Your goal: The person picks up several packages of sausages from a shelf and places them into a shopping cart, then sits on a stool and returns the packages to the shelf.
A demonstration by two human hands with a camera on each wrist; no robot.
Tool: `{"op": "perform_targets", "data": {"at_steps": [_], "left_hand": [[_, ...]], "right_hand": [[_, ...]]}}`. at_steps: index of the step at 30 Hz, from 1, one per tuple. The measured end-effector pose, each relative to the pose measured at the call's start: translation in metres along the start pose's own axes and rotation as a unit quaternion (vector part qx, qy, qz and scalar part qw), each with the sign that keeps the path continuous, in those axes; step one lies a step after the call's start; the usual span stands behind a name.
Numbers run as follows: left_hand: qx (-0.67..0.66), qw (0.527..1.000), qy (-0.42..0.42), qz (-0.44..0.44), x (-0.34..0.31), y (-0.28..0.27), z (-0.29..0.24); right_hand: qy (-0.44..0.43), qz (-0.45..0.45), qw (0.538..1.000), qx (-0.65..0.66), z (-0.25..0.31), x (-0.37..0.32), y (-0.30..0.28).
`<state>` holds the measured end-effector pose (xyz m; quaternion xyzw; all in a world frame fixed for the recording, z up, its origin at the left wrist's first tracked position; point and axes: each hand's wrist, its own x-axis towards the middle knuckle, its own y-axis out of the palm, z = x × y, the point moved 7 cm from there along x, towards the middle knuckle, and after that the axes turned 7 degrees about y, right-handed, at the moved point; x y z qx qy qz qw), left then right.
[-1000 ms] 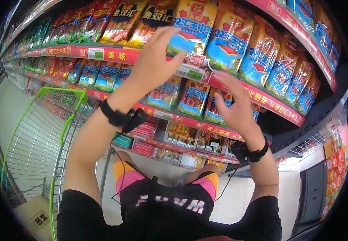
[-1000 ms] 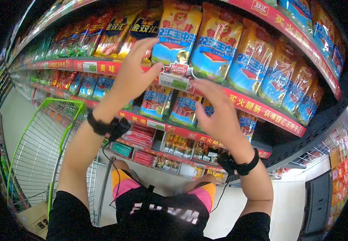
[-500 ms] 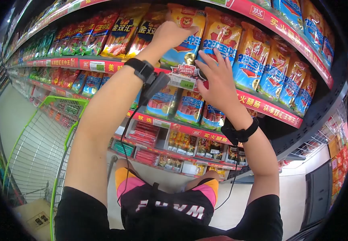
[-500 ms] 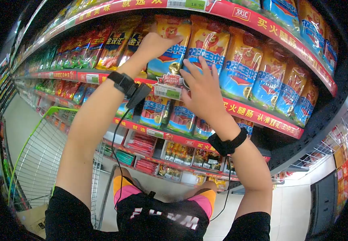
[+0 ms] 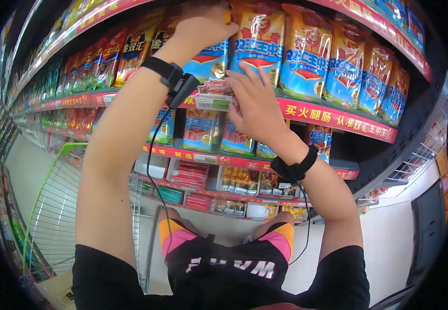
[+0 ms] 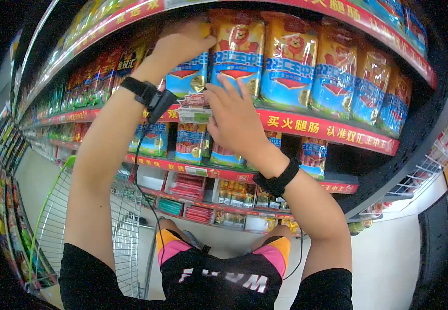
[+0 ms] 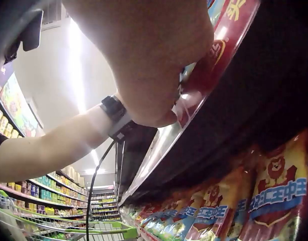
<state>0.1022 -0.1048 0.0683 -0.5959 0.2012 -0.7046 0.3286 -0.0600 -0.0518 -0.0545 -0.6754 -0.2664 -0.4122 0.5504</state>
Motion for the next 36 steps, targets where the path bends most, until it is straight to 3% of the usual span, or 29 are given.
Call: {"op": "perform_targets", "data": {"at_steps": [3, 6, 12, 19, 21, 22, 25, 26, 32, 35, 36], "left_hand": [[0.016, 0.998, -0.032, -0.046, -0.006, -0.004, 0.017], [-0.065, 0.992, 0.040, -0.105, -0.025, -0.042, 0.003], [-0.031, 0.980, 0.088, -0.176, -0.049, -0.080, -0.013], [-0.049, 0.990, 0.063, -0.113, -0.008, -0.035, 0.017], [-0.065, 0.997, 0.032, -0.030, 0.024, -0.006, 0.038], [-0.061, 0.991, 0.110, -0.048, 0.033, -0.005, 0.032], [-0.028, 0.992, 0.113, -0.050, 0.033, -0.019, 0.019], [-0.011, 0.984, 0.157, -0.082, 0.045, 0.008, 0.043], [-0.030, 0.994, 0.099, -0.015, 0.036, 0.020, 0.075], [-0.019, 1.000, 0.020, -0.009, 0.006, -0.018, 0.056], [0.010, 0.996, 0.021, -0.085, -0.006, -0.030, 0.054]], "right_hand": [[-0.001, -0.011, 1.000, 0.012, -0.004, -0.004, 0.000], [0.000, -0.014, 1.000, 0.010, -0.008, -0.007, 0.004], [0.003, -0.020, 1.000, 0.002, -0.012, -0.010, 0.006], [0.006, -0.013, 1.000, -0.006, -0.011, -0.008, 0.011], [0.007, -0.005, 1.000, -0.003, -0.010, -0.007, 0.010], [0.007, -0.001, 1.000, -0.003, -0.010, -0.007, 0.009], [0.000, -0.009, 1.000, -0.009, -0.010, -0.007, 0.009], [-0.002, -0.009, 1.000, -0.008, -0.010, -0.007, 0.008], [0.010, -0.031, 0.999, 0.029, -0.010, -0.009, 0.005], [0.008, -0.031, 0.999, 0.028, -0.011, -0.010, 0.005], [0.008, -0.030, 0.999, 0.029, -0.012, -0.010, 0.005]]}}
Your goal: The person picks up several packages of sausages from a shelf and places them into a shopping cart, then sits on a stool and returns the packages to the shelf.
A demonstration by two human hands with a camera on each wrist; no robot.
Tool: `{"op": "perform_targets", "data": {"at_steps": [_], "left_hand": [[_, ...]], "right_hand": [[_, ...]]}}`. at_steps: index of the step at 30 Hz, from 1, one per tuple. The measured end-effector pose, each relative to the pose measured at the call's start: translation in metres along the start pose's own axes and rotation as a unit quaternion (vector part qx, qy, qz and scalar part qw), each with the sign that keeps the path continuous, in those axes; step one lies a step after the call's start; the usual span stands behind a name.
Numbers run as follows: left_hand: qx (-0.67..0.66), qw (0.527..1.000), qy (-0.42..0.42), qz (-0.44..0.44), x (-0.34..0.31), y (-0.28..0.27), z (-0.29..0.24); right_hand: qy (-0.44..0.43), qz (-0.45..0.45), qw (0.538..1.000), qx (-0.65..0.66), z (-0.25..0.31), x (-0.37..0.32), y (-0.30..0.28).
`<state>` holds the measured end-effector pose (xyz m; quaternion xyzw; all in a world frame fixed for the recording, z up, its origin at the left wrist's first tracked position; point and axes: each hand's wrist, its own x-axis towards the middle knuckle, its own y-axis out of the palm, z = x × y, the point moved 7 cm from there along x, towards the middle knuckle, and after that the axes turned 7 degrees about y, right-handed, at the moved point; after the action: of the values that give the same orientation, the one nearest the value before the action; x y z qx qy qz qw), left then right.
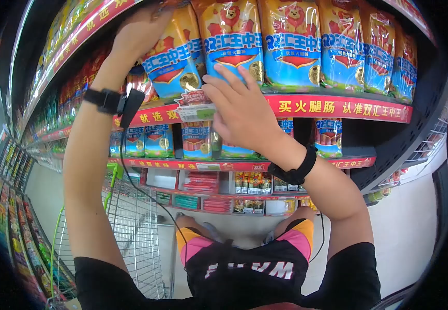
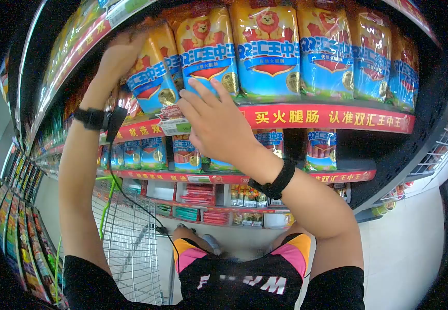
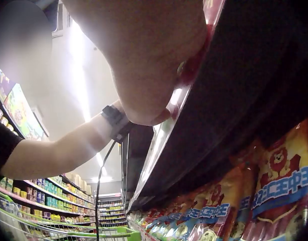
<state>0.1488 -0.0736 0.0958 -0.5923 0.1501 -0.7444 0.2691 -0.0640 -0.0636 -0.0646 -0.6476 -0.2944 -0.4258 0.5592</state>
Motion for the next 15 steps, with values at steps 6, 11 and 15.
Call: {"op": "perform_targets", "data": {"at_steps": [6, 11, 15], "left_hand": [[-0.099, 0.992, 0.019, -0.077, -0.027, -0.059, -0.031], [-0.157, 0.985, 0.006, -0.067, -0.053, -0.074, -0.035], [-0.158, 0.983, 0.024, -0.092, -0.056, -0.079, -0.041]], "right_hand": [[-0.006, 0.015, 0.999, -0.032, 0.000, 0.000, 0.002], [-0.002, 0.020, 0.999, -0.033, -0.002, -0.001, 0.003], [-0.003, 0.031, 0.999, -0.042, 0.000, 0.000, 0.004]]}}
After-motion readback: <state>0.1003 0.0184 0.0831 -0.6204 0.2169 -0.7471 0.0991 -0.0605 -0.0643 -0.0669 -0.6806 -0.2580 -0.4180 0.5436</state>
